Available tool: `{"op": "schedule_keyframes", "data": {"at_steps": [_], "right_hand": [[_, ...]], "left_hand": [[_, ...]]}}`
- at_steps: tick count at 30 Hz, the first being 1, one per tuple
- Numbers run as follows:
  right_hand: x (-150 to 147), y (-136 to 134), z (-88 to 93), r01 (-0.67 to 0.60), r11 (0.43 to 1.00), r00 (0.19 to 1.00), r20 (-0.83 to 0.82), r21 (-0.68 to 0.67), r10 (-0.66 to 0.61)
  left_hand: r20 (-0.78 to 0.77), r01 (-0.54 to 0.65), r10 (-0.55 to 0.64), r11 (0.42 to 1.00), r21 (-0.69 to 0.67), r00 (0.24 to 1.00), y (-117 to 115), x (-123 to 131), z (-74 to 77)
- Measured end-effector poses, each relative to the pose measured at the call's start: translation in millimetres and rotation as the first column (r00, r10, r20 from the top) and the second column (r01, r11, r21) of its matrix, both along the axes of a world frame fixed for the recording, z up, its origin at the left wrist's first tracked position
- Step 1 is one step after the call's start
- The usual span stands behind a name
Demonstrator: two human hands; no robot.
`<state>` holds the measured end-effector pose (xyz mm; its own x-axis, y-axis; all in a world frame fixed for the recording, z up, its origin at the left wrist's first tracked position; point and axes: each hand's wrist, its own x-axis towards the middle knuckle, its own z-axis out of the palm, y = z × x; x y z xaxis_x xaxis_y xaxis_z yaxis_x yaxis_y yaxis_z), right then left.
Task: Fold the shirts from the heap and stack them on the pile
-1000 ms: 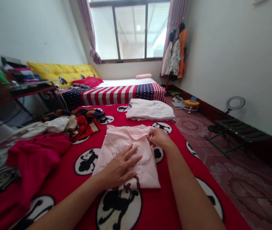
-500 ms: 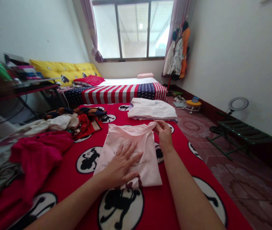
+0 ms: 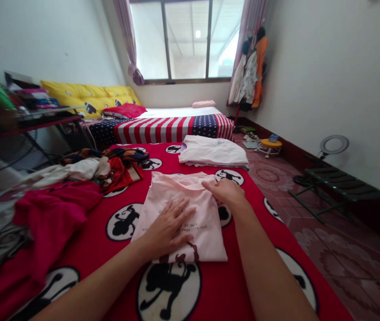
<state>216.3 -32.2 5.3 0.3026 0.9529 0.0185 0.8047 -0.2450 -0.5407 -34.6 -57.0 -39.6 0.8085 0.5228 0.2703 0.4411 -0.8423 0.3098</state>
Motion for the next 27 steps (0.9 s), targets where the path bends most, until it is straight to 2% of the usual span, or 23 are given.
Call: {"op": "schedule_keyframes", "data": {"at_steps": [2,4,9,11,13,17,20,24,27], "right_hand": [[-8.8,-3.1,1.5,-0.015,1.000,0.995,0.094,-0.002,0.015],[-16.3,-4.6,1.5,-0.066,0.997,0.992,0.107,0.037,0.061],[-26.6,-2.9,1.7,-0.187,0.965,0.982,0.039,0.183,0.183],[-29.3,-2.0,2.8,-0.215,0.952,0.976,0.032,0.219,0.214],[-31.5,-1.5,3.8,-0.233,0.942,0.972,0.036,0.241,0.232],[-33.0,-1.6,3.9,-0.265,0.929,0.964,0.070,0.259,0.256],[-31.8,-2.2,2.9,-0.301,0.913,0.954,0.073,0.275,0.292],[-30.6,-3.1,2.7,-0.425,0.868,0.904,0.084,0.258,0.418],[-31.3,-4.1,3.3,-0.475,0.844,0.879,0.086,0.248,0.469]], "left_hand": [[0.048,-0.024,0.025,1.000,-0.009,0.999,2.4,-0.6,0.5],[0.124,-0.057,0.059,0.998,-0.027,0.991,7.6,-0.3,5.1],[0.332,-0.112,0.127,0.992,-0.063,0.935,30.3,14.5,34.7],[0.360,-0.139,0.146,0.989,-0.048,0.921,38.6,27.1,44.3],[0.320,-0.189,0.183,0.982,-0.011,0.930,43.6,40.7,47.8],[0.199,-0.317,0.289,0.940,0.125,0.936,45.8,60.7,42.6],[0.212,-0.357,0.323,0.923,0.144,0.922,46.7,64.3,37.5],[0.263,-0.348,0.330,0.937,0.020,0.906,50.4,60.4,32.7],[0.335,-0.265,0.298,0.954,-0.142,0.894,53.8,58.1,26.7]]}}
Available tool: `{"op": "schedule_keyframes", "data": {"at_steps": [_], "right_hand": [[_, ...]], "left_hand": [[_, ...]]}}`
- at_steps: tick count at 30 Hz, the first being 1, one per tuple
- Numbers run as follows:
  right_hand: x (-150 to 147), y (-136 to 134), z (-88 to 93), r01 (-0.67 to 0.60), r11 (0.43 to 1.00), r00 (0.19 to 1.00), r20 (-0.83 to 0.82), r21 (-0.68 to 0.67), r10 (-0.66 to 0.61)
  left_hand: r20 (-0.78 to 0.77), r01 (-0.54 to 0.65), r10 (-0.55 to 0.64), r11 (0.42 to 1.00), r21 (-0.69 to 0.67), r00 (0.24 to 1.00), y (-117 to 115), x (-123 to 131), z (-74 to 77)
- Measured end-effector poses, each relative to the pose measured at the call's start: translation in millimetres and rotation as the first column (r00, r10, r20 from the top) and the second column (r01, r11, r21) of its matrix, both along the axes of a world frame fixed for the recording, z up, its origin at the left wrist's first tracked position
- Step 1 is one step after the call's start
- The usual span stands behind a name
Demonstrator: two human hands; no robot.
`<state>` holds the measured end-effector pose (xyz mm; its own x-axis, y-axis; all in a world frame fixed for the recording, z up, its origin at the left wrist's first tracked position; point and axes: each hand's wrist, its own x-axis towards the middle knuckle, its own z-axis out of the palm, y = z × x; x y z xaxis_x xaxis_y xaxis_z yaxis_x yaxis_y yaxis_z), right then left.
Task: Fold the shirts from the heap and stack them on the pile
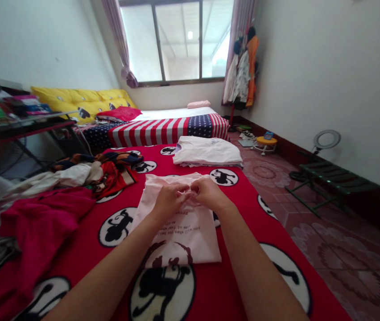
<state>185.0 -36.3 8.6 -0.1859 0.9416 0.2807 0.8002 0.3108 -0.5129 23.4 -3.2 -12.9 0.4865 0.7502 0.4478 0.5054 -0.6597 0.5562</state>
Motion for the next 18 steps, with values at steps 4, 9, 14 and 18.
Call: {"op": "schedule_keyframes", "data": {"at_steps": [4,9,14,18], "right_hand": [[-3.6,-1.0,-0.2,0.009,1.000,0.999,-0.047,-0.006,-0.009],[-8.3,-1.0,-0.4,-0.014,1.000,0.993,-0.116,0.012,0.015],[-6.8,-0.1,3.4,0.170,0.985,0.971,-0.176,0.023,-0.163],[-6.1,1.0,4.4,0.223,0.974,0.950,-0.235,0.049,-0.206]], "left_hand": [[0.222,0.042,-0.017,0.993,-0.109,0.975,2.6,0.9,-10.9],[0.273,0.012,0.006,0.998,-0.064,0.962,0.3,1.7,-16.3],[0.411,-0.034,0.080,0.992,-0.118,0.908,-1.9,2.4,-12.9],[0.335,-0.047,0.047,0.999,-0.009,0.941,-3.4,3.2,-12.1]]}}
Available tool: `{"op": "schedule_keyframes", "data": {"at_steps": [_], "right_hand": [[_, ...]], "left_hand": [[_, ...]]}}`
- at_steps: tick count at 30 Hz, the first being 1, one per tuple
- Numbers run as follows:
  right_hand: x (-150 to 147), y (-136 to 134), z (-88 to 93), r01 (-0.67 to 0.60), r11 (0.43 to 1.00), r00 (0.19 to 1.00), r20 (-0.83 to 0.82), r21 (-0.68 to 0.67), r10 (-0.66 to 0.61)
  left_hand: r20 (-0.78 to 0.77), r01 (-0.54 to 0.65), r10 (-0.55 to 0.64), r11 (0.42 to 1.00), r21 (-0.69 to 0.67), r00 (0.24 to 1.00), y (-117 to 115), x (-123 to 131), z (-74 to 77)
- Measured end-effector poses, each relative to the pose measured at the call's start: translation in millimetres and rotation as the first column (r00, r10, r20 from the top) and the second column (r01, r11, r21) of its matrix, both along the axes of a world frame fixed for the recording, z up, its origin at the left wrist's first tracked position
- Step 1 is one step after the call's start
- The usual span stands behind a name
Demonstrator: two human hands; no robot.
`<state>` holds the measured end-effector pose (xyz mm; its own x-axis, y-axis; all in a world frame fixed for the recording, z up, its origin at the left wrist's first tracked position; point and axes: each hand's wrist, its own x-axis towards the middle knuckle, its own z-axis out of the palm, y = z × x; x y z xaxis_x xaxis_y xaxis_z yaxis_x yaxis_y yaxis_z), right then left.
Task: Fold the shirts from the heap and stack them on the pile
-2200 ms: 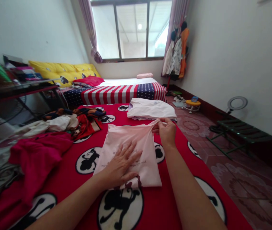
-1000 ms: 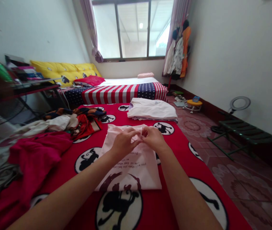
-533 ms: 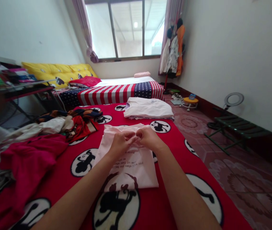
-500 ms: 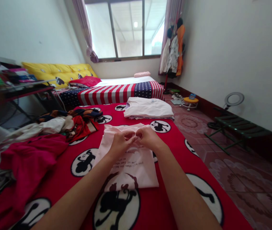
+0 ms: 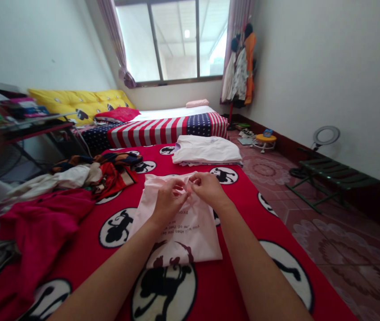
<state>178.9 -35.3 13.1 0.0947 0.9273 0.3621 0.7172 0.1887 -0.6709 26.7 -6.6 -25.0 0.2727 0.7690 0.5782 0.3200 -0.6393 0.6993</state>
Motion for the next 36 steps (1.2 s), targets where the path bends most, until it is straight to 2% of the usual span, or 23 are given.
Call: {"op": "schedule_keyframes", "data": {"at_steps": [3,7,16,19,22,25,28,30,33,36], "right_hand": [[-1.7,0.2,0.5,-0.010,1.000,1.000,-0.001,0.008,0.010],[-3.3,0.0,0.3,-0.089,0.996,0.996,0.007,0.013,0.089],[-6.8,-0.5,-1.4,-0.206,0.978,0.977,-0.052,0.038,0.208],[-5.2,-0.3,-1.5,-0.184,0.983,0.980,-0.078,0.021,0.185],[-1.4,0.6,-2.8,-0.085,0.996,0.994,-0.075,0.001,0.085],[-0.7,1.5,-4.0,-0.069,0.997,0.995,-0.072,-0.023,0.067],[-2.4,1.9,-3.2,-0.122,0.991,0.986,-0.118,-0.045,0.116],[0.2,1.9,-1.9,-0.063,0.996,0.987,-0.150,-0.064,0.053],[14.1,0.0,-0.6,0.105,0.987,0.988,-0.103,-0.122,-0.118],[31.5,-4.7,-0.2,0.104,0.964,0.994,-0.014,-0.246,-0.111]], "left_hand": [[-0.099,-0.022,0.028,0.998,0.066,0.995,-1.4,-0.8,0.9],[-0.197,-0.116,0.133,0.988,0.099,0.971,-0.9,-3.8,3.2],[-0.222,-0.184,0.203,0.977,0.105,0.954,3.3,-7.4,3.4],[-0.194,-0.167,0.182,0.982,0.091,0.964,5.9,-9.1,5.2],[-0.089,-0.095,0.095,0.995,0.001,0.991,11.6,-12.0,7.8],[0.105,0.075,-0.057,0.981,-0.177,0.993,18.0,-14.5,9.3],[0.305,0.260,-0.146,0.889,-0.377,0.941,21.1,-16.2,8.9],[0.382,0.333,-0.156,0.824,-0.458,0.911,20.7,-17.9,9.0],[0.420,0.388,-0.189,0.799,-0.460,0.888,18.9,-22.2,11.9],[0.377,0.403,-0.254,0.825,-0.397,0.891,18.1,-26.3,16.5]]}}
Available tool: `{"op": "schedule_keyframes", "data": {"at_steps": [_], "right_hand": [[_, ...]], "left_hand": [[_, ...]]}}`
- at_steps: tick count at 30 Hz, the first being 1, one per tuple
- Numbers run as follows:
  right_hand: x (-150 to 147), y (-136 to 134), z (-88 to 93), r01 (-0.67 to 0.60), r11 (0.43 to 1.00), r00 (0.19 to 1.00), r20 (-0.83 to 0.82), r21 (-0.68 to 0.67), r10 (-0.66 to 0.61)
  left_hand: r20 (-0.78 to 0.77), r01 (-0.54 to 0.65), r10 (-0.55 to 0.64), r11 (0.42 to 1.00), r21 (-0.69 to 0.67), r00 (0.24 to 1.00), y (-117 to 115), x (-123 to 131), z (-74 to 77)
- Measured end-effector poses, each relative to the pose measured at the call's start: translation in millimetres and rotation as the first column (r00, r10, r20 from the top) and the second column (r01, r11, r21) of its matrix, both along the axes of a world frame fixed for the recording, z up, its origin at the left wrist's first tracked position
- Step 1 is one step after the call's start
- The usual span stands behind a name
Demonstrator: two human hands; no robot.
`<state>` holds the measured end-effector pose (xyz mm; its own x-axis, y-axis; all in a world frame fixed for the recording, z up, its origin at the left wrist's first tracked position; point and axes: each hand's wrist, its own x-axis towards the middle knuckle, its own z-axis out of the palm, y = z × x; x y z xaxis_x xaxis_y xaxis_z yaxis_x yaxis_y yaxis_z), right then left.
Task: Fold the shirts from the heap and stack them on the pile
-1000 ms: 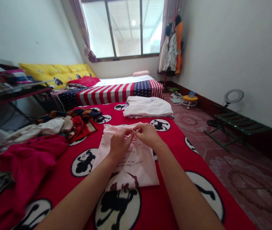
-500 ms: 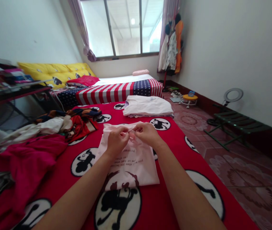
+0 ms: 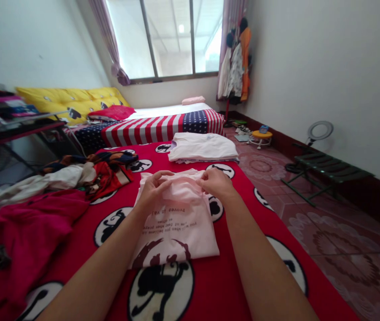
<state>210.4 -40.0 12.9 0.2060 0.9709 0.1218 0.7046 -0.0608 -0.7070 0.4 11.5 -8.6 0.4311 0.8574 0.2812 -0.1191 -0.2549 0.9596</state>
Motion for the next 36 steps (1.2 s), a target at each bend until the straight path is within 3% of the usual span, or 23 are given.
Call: {"op": "schedule_keyframes", "data": {"at_steps": [5,8,11,13,17,20,23,26,29,33,36], "right_hand": [[5.8,-4.2,-2.2,-0.047,0.974,0.999,0.003,-0.224,0.049],[-3.2,-1.3,-5.1,-0.077,0.975,0.996,-0.051,-0.207,0.068],[-14.1,1.4,-5.7,-0.137,0.981,0.964,-0.245,-0.141,0.099],[-20.5,1.2,-4.0,-0.212,0.974,0.879,-0.450,-0.082,0.154],[-28.6,-3.5,0.2,-0.456,0.883,0.581,-0.716,0.109,0.388],[-28.8,-5.6,-2.6,-0.497,0.849,0.525,-0.717,0.180,0.459],[-24.2,-1.0,-13.9,-0.381,0.913,0.527,-0.778,0.145,0.343],[-16.7,8.9,-29.9,-0.054,0.998,0.534,-0.843,0.041,0.063],[-10.0,18.5,-43.4,0.174,0.985,0.567,-0.817,-0.008,-0.107],[-7.5,25.1,-51.4,0.252,0.968,0.622,-0.769,0.023,-0.144],[-10.1,24.9,-51.4,0.207,0.973,0.582,-0.812,0.099,-0.041]], "left_hand": [[-0.032,-0.012,0.015,0.995,0.096,0.999,2.2,-1.5,1.5],[0.003,-0.012,0.012,0.998,0.066,1.000,2.2,-1.4,2.3],[0.053,0.010,-0.010,1.000,0.009,0.999,-0.8,-1.3,7.7],[0.078,0.023,-0.022,1.000,-0.012,0.997,-4.2,-0.7,13.1],[0.101,0.070,-0.074,0.997,0.037,0.992,-11.4,2.4,20.9],[0.044,0.148,-0.155,0.980,0.136,0.987,-14.3,5.4,21.6],[-0.063,0.113,-0.098,0.949,0.294,0.993,-13.1,7.0,18.9],[-0.120,-0.079,0.158,0.864,0.497,0.980,-8.7,5.2,13.2],[-0.152,-0.205,0.370,0.762,0.614,0.917,-5.5,1.1,5.0],[-0.363,-0.052,0.374,0.755,0.654,0.854,-5.3,-0.9,-7.1],[-0.490,0.090,0.357,0.730,0.677,0.795,-3.1,0.5,-14.2]]}}
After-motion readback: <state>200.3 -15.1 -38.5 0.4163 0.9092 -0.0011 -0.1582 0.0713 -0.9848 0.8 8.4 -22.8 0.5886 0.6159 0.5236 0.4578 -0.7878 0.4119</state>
